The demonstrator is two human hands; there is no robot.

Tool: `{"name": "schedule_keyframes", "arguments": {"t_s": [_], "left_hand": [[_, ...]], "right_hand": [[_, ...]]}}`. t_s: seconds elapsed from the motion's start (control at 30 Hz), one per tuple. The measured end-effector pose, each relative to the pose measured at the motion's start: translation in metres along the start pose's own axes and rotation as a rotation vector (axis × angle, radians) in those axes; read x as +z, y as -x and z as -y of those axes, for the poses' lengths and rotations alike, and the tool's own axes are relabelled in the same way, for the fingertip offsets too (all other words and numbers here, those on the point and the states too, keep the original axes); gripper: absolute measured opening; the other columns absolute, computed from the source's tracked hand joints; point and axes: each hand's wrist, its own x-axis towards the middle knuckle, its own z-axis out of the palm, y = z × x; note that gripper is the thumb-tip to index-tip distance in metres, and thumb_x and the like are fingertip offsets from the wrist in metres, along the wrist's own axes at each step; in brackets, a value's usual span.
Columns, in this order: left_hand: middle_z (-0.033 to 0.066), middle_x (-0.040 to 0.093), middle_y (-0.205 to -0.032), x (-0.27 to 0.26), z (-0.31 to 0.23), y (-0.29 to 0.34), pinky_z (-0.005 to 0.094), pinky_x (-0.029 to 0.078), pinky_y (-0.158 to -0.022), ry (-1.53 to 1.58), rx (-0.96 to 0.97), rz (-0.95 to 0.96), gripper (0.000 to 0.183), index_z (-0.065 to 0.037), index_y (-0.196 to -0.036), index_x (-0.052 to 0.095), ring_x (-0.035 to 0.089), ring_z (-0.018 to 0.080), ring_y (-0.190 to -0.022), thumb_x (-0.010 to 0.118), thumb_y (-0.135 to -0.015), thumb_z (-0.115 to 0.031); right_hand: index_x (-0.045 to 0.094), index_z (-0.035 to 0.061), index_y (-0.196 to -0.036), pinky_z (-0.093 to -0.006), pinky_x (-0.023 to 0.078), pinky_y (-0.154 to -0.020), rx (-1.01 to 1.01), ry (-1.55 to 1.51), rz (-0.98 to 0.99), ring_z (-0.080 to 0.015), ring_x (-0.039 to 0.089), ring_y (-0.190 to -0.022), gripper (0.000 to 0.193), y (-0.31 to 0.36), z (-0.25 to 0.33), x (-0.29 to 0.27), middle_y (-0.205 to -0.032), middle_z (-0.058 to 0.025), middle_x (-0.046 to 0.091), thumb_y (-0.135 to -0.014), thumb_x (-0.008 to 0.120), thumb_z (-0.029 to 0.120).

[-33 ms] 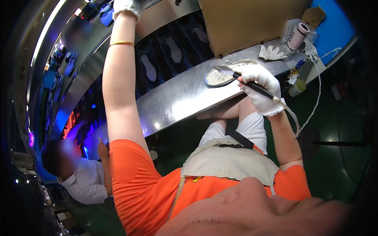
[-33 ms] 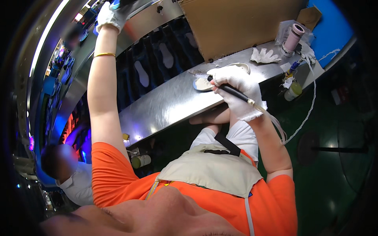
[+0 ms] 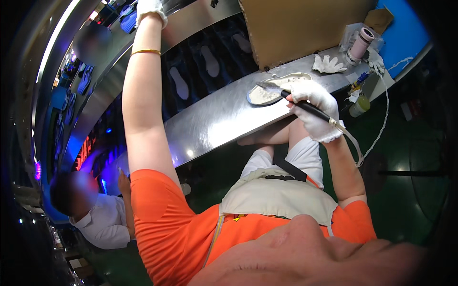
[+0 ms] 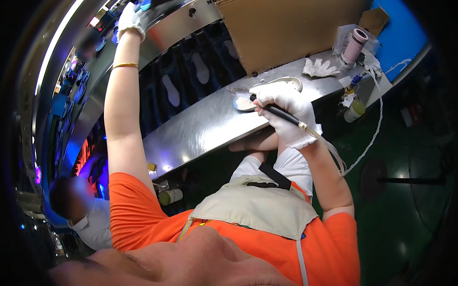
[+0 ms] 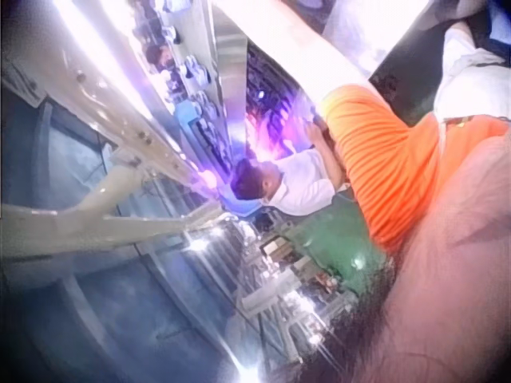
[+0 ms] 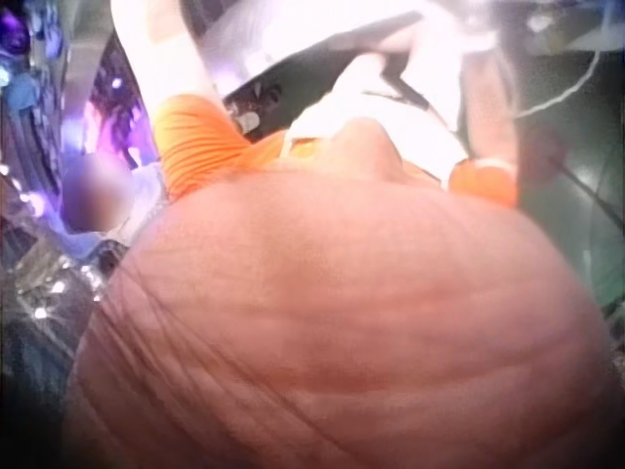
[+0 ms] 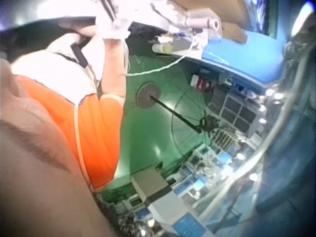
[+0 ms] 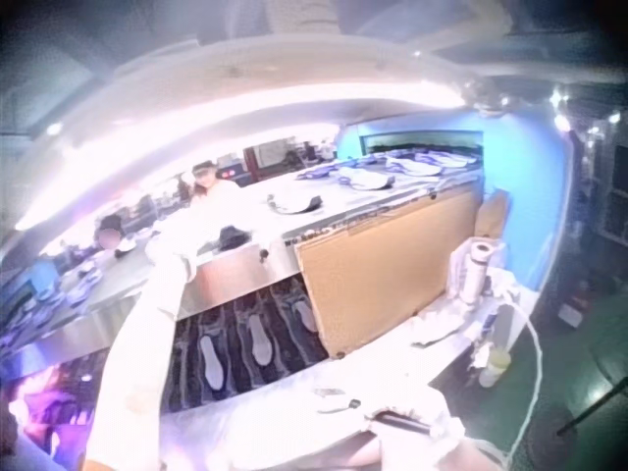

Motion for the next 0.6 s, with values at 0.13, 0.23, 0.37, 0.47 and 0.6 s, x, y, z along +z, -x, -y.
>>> {"name": "schedule_keyframes", "arguments": {"t_s": [0.13, 0.23, 0.37, 0.47, 0.6], "left_hand": [[0.0182, 0.057, -0.117, -0.027, 0.053, -0.025, 0.0389, 0.043, -0.094, -1.759, -0.205, -0.714, 0.063, -0.008, -0.125, 0.050, 0.055, 0.0322, -0.109, 0.058, -0.077, -0.047], [0.0176, 0.056, -0.120, -0.055, 0.052, -0.001, 0.0392, 0.042, -0.095, -1.921, -0.268, -0.673, 0.061, -0.013, -0.128, 0.048, 0.053, 0.0336, -0.110, 0.055, -0.078, -0.048], [0.0134, 0.057, -0.120, -0.091, 0.050, 0.012, 0.0450, 0.037, -0.098, -1.721, -0.649, -0.547, 0.048, -0.024, -0.120, 0.056, 0.055, 0.0296, -0.110, 0.046, -0.080, -0.050], [0.0154, 0.061, -0.110, -0.054, 0.016, 0.036, 0.0385, 0.042, -0.091, -1.730, -0.495, -0.554, 0.051, -0.014, -0.109, 0.063, 0.058, 0.0309, -0.103, 0.042, -0.085, -0.055], [0.0151, 0.062, -0.108, -0.066, -0.020, 0.042, 0.0364, 0.043, -0.090, -1.566, -0.423, -0.555, 0.052, -0.009, -0.108, 0.063, 0.058, 0.0303, -0.103, 0.046, -0.086, -0.053]], "right_hand": [[0.061, 0.0000, -0.088, -0.0257, 0.051, -0.072, 0.166, -0.087, 0.002, -0.0133, 0.062, -0.080, 0.022, 0.008, -0.012, -0.004, -0.087, -0.0073, 0.062, -0.072, 0.061, -0.015], [0.061, -0.0007, -0.089, -0.0254, 0.051, -0.074, 0.213, -0.088, -0.007, -0.0123, 0.063, -0.078, 0.020, 0.009, -0.016, -0.003, -0.089, -0.0071, 0.062, -0.074, 0.061, -0.014], [0.060, -0.0006, -0.087, -0.0258, 0.051, -0.077, 0.244, -0.169, -0.035, -0.0129, 0.061, -0.083, 0.019, 0.012, -0.031, 0.010, -0.088, -0.0067, 0.062, -0.074, 0.064, -0.013], [0.059, -0.0006, -0.088, -0.0256, 0.051, -0.079, 0.222, -0.156, 0.078, -0.0143, 0.062, -0.087, 0.021, 0.015, -0.029, 0.013, -0.090, -0.0079, 0.063, -0.072, 0.064, -0.014], [0.060, -0.0011, -0.090, -0.0248, 0.051, -0.077, 0.282, -0.133, 0.052, -0.0116, 0.061, -0.082, 0.020, 0.018, -0.026, 0.010, -0.086, -0.0059, 0.063, -0.073, 0.065, -0.011]]}}
